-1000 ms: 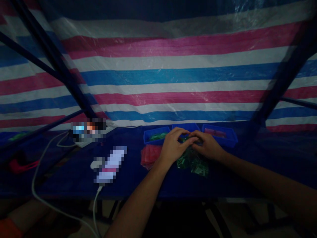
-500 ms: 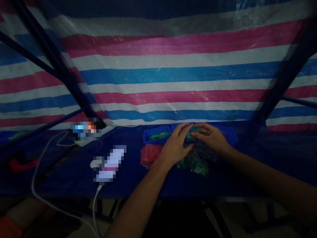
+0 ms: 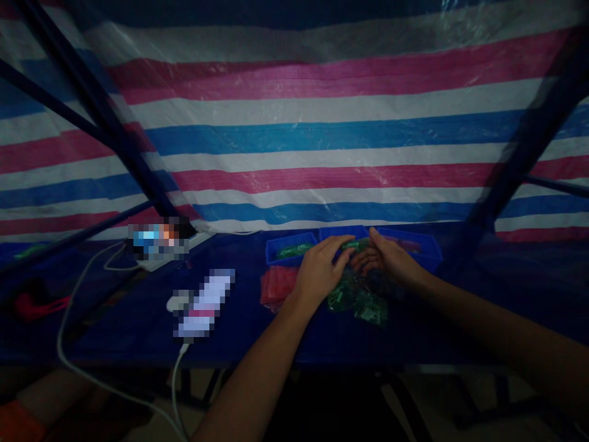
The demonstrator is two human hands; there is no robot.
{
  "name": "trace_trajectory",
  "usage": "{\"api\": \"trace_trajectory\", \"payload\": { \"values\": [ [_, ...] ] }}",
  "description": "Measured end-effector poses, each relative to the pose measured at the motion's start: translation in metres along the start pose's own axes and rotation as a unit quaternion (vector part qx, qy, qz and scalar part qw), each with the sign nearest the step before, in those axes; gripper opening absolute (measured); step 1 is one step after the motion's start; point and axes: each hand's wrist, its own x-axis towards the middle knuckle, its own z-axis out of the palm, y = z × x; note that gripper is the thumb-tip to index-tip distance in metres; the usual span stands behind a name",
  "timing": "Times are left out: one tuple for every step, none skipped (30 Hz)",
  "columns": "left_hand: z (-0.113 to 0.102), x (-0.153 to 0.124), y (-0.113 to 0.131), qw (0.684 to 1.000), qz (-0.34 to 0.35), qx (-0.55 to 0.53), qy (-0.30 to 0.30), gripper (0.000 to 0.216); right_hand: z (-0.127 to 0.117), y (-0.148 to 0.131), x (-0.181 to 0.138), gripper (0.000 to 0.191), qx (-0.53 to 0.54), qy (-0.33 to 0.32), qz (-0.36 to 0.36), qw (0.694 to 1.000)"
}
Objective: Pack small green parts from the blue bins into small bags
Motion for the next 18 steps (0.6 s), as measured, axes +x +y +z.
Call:
{"api": "trace_trajectory", "payload": {
  "values": [
    [-0.0008, 0.0006, 0.0012, 1.000, -0.015, -0.007, 0.010, 0.029, -0.0008, -0.0019, -0.0009, 0.060, -0.032, 0.014, -0.014, 0.999],
    [-0.0014, 0.0012, 0.0020, 0.999, -0.032, -0.014, 0.019, 0.032, -0.0013, -0.0040, -0.0020, 0.058, -0.070, 0.027, -0.039, 0.996],
    [-0.0019, 0.0018, 0.0023, 0.998, -0.049, -0.023, 0.024, 0.036, -0.0016, -0.0061, -0.0032, 0.054, -0.109, 0.037, -0.071, 0.991],
    [-0.0020, 0.0024, 0.0023, 0.997, -0.066, -0.034, 0.025, 0.040, -0.0017, -0.0079, -0.0043, 0.047, -0.142, 0.043, -0.103, 0.984],
    [-0.0018, 0.0028, 0.0020, 0.995, -0.080, -0.049, 0.025, 0.043, -0.0015, -0.0093, -0.0053, 0.040, -0.163, 0.046, -0.132, 0.977],
    [-0.0013, 0.0030, 0.0015, 0.993, -0.092, -0.066, 0.023, 0.046, -0.0011, -0.0100, -0.0059, 0.035, -0.174, 0.046, -0.153, 0.972],
    [-0.0007, 0.0031, 0.0008, 0.991, -0.099, -0.083, 0.020, 0.049, -0.0005, -0.0100, -0.0063, 0.032, -0.173, 0.045, -0.165, 0.970],
    [0.0001, 0.0030, 0.0003, 0.989, -0.106, -0.098, 0.016, 0.052, 0.0001, -0.0095, -0.0064, 0.032, -0.160, 0.044, -0.168, 0.972],
    [0.0007, 0.0027, -0.0001, 0.988, -0.110, -0.108, 0.010, 0.054, 0.0008, -0.0088, -0.0062, 0.031, -0.142, 0.043, -0.166, 0.975],
    [0.0012, 0.0024, -0.0003, 0.987, -0.115, -0.113, 0.004, 0.056, 0.0014, -0.0079, -0.0059, 0.031, -0.124, 0.042, -0.160, 0.978],
    [0.0013, 0.0021, 0.0000, 0.986, -0.119, -0.114, 0.001, 0.057, 0.0019, -0.0072, -0.0056, 0.032, -0.106, 0.043, -0.152, 0.982],
    [0.0010, 0.0017, 0.0006, 0.986, -0.119, -0.113, 0.000, 0.057, 0.0021, -0.0069, -0.0051, 0.035, -0.088, 0.045, -0.143, 0.985],
    [0.0006, 0.0014, 0.0014, 0.988, -0.112, -0.109, 0.001, 0.056, 0.0019, -0.0069, -0.0047, 0.038, -0.071, 0.048, -0.135, 0.987],
    [-0.0001, 0.0011, 0.0023, 0.990, -0.097, -0.101, 0.002, 0.055, 0.0015, -0.0072, -0.0042, 0.042, -0.053, 0.053, -0.129, 0.989],
    [-0.0007, 0.0008, 0.0030, 0.993, -0.076, -0.087, 0.000, 0.055, 0.0006, -0.0077, -0.0037, 0.047, -0.033, 0.057, -0.123, 0.990],
    [-0.0011, 0.0006, 0.0033, 0.996, -0.049, -0.068, -0.005, 0.055, -0.0005, -0.0082, -0.0031, 0.051, -0.010, 0.062, -0.117, 0.991],
    [-0.0012, 0.0004, 0.0031, 0.998, -0.022, -0.049, -0.015, 0.056, -0.0019, -0.0087, -0.0024, 0.054, 0.013, 0.064, -0.110, 0.992],
    [-0.0009, 0.0003, 0.0024, 0.999, 0.002, -0.030, -0.026, 0.055, -0.0033, -0.0090, -0.0017, 0.056, 0.034, 0.064, -0.102, 0.992]
  ]
}}
